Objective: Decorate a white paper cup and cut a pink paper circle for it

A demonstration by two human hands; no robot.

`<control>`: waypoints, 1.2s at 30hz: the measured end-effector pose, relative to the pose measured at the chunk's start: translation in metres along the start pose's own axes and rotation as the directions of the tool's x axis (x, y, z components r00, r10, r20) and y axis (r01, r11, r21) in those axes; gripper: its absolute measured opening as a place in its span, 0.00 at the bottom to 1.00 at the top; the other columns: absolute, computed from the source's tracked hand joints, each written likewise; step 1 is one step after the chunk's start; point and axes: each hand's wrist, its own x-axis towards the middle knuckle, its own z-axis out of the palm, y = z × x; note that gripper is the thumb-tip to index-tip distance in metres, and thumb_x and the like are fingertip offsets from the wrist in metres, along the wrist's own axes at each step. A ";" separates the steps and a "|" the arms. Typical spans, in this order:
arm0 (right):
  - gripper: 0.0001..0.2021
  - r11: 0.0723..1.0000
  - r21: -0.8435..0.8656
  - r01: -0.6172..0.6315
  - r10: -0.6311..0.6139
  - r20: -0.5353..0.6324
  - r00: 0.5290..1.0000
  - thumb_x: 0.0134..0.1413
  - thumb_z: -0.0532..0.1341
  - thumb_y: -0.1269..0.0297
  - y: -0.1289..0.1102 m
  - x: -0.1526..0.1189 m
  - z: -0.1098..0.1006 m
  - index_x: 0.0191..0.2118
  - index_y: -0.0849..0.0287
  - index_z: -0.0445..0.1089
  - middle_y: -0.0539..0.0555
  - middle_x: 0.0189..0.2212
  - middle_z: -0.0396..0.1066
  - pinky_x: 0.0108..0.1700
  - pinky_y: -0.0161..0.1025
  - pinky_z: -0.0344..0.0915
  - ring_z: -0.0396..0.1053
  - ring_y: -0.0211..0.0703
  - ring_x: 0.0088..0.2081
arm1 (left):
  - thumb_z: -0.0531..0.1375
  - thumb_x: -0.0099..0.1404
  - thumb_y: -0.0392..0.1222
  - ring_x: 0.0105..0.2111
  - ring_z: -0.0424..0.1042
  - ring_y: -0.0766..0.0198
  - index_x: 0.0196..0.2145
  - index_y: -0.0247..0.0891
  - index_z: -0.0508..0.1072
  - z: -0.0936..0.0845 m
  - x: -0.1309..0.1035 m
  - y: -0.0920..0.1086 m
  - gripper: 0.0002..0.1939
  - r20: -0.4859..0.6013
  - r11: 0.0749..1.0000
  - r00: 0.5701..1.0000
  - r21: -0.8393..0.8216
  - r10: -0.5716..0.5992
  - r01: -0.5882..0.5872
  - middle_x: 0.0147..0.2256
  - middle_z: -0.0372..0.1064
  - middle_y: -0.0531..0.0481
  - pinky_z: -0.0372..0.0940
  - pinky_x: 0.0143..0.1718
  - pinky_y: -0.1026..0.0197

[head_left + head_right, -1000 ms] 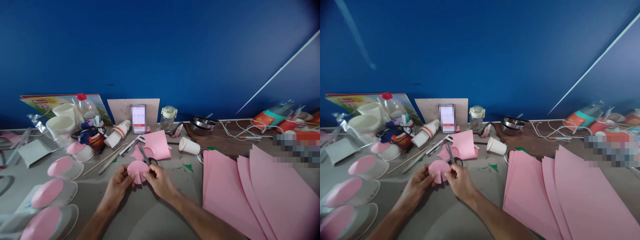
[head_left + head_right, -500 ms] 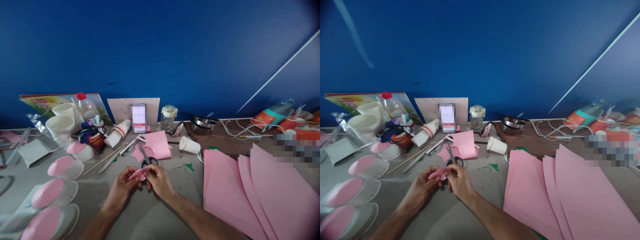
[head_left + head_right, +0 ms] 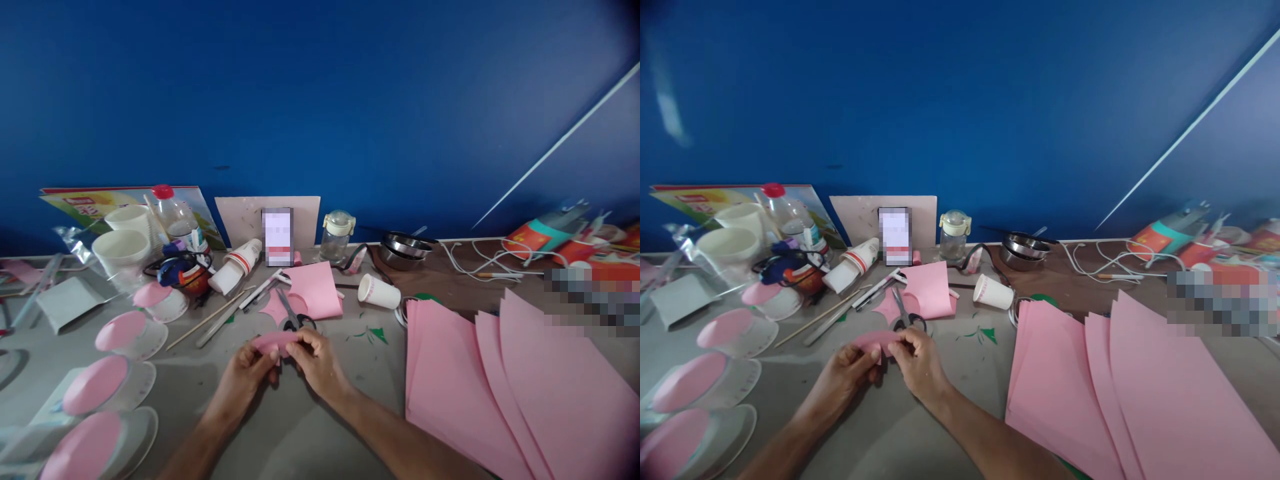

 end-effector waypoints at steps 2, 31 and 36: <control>0.10 0.988 -0.107 0.107 -0.115 -0.069 0.991 0.50 0.57 0.64 0.000 0.002 -0.003 0.21 0.58 0.61 0.47 0.20 0.60 0.28 0.33 0.58 0.58 0.36 0.25 | 0.60 0.60 0.55 0.20 0.60 0.67 0.30 0.36 0.71 -0.003 0.000 -0.001 0.17 -0.023 0.999 0.999 0.022 0.032 -0.032 0.18 0.64 0.55 0.55 0.24 0.64; 0.13 0.802 -0.594 0.065 -0.274 -0.269 0.923 0.57 0.53 0.63 -0.026 0.055 -0.100 0.40 0.61 0.73 0.58 0.37 0.75 0.41 0.38 0.64 0.71 0.45 0.38 | 0.61 0.58 0.46 0.32 0.69 0.60 0.41 0.39 0.71 -0.010 0.000 -0.007 0.13 -0.198 0.936 0.936 0.263 0.291 -0.235 0.32 0.70 0.49 0.62 0.31 0.62; 0.10 0.536 -0.807 -0.246 -0.091 -0.344 0.934 0.56 0.57 0.67 -0.030 0.096 -0.163 0.39 0.60 0.74 0.58 0.39 0.77 0.47 0.39 0.61 0.70 0.49 0.45 | 0.61 0.57 0.46 0.31 0.69 0.59 0.39 0.39 0.72 -0.009 -0.002 -0.006 0.13 -0.183 0.932 0.944 0.290 0.275 -0.216 0.32 0.71 0.49 0.62 0.30 0.62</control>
